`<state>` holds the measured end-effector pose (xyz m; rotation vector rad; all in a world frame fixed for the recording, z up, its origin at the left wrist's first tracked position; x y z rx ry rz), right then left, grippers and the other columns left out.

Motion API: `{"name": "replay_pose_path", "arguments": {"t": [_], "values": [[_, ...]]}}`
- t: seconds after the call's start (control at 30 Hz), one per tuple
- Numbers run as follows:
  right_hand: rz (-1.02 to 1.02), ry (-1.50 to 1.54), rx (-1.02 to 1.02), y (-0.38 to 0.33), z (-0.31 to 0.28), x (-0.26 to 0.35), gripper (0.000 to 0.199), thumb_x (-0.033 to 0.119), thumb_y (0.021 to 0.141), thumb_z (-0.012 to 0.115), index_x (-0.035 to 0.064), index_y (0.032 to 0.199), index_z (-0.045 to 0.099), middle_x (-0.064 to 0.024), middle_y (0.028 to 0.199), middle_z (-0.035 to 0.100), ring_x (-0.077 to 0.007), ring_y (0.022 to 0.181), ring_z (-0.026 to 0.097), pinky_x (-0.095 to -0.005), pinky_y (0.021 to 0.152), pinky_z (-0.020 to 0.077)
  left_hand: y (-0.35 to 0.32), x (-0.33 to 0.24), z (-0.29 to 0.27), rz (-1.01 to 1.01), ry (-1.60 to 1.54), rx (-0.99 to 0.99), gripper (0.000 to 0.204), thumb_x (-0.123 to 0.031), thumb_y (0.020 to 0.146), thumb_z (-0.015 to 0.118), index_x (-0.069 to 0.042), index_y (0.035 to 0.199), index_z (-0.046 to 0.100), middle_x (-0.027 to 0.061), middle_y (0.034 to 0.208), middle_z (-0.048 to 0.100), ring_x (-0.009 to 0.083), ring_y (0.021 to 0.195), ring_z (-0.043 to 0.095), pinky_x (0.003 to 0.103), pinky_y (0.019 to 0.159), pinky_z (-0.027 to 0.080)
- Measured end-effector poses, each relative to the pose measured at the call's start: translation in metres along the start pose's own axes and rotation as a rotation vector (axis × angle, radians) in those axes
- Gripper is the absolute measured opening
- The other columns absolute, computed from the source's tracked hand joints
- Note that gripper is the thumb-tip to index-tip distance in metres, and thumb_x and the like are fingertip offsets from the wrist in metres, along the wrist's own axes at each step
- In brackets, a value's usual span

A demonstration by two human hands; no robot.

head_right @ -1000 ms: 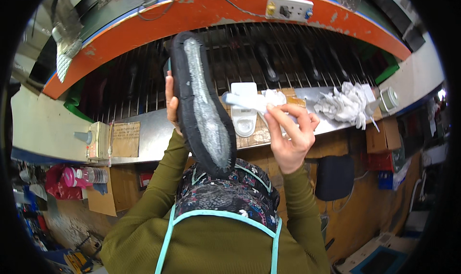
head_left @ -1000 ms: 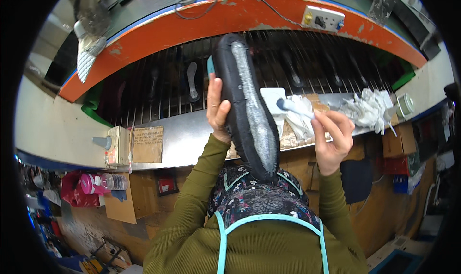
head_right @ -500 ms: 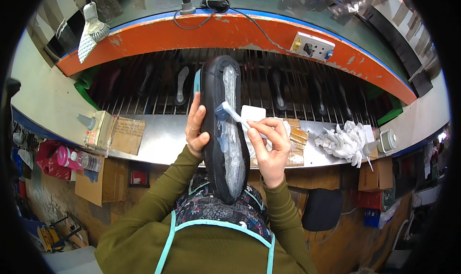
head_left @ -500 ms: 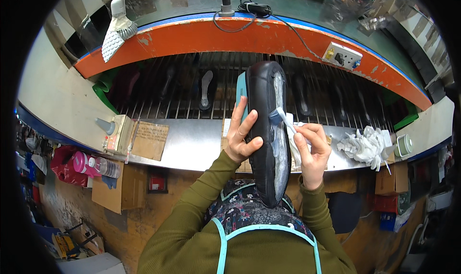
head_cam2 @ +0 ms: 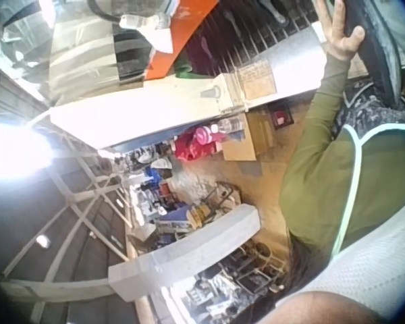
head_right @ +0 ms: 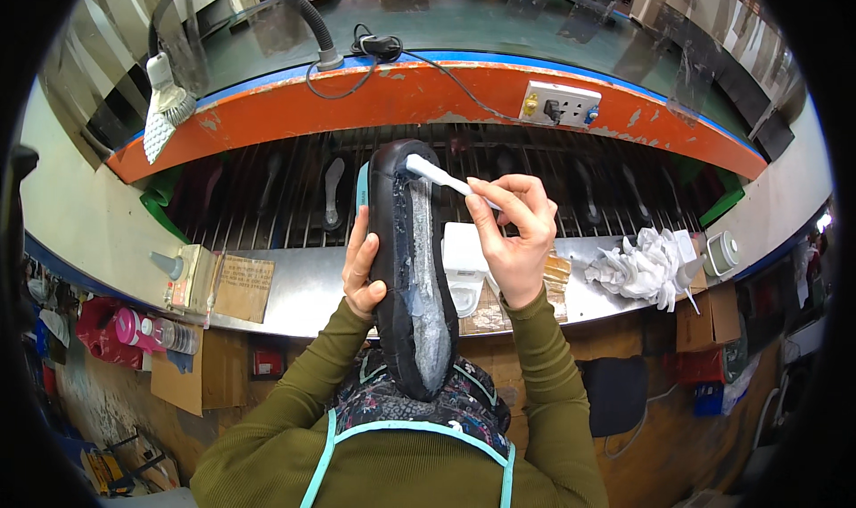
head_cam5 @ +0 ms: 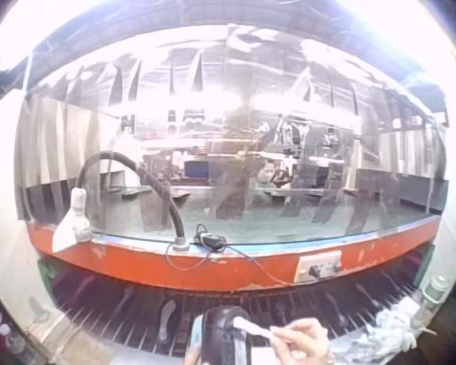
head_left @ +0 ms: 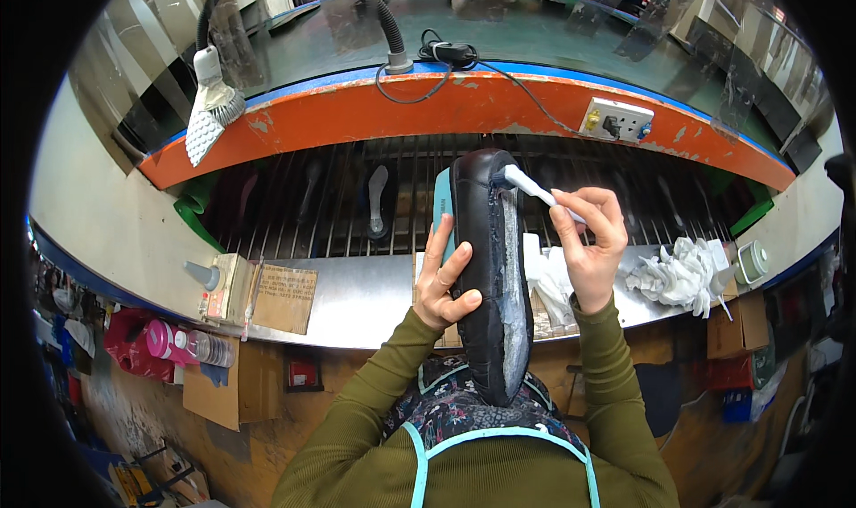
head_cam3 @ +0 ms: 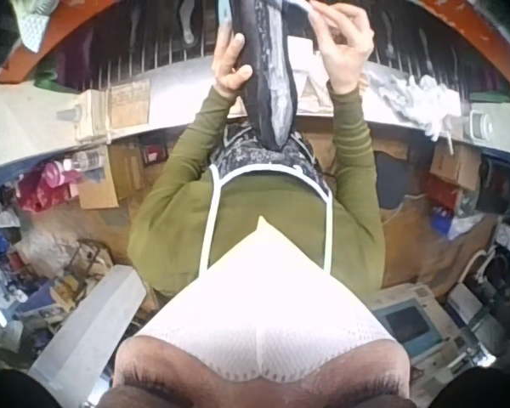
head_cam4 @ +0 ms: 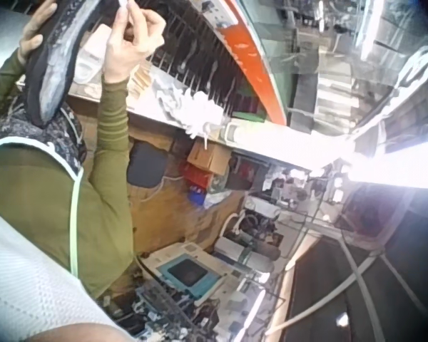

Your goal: The person holds a black shoe and repeatedly applies a white substance to the sole using a small brush, then wipes the sole with a white cloth. The person rotates the shoe to access different areas of the sole and continues the application and wiping cycle throughout the clip.

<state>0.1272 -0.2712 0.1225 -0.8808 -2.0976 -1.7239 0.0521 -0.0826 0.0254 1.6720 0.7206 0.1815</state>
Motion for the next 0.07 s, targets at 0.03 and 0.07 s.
{"name": "replay_pose_path", "arguments": {"t": [0.03,0.07], "values": [[-0.035,0.004,-0.004,0.0020,-0.0009,-0.0016,0.017,0.012,0.079,0.075,0.0130,0.096,0.075,-0.0004,0.088,0.059,-0.0086,0.059,0.046,-0.0250,0.062,0.0373,0.0011,0.0003,0.0000,0.004,0.005,0.002,0.044,-0.026,0.090,0.058,-0.039,0.128,0.040,0.0105,0.149,0.035,0.0542,0.129,0.035,0.068,0.104,0.031],[0.019,0.063,0.040,0.0026,-0.0031,-0.0029,0.017,0.013,0.079,0.075,0.0133,0.097,0.075,-0.0010,0.089,0.059,-0.0095,0.064,0.049,-0.0256,0.065,0.0392,0.0017,0.0008,0.0003,0.005,0.001,0.004,0.044,-0.026,0.090,0.058,-0.039,0.128,0.040,0.0105,0.149,0.035,0.0542,0.129,0.035,0.068,0.104,0.031]]}}
Point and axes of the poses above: each hand's wrist, its own y-axis towards the middle knuckle, its own z-axis out of the palm, x = y × z, the point moved 1 cm from there along y, towards the middle knuckle
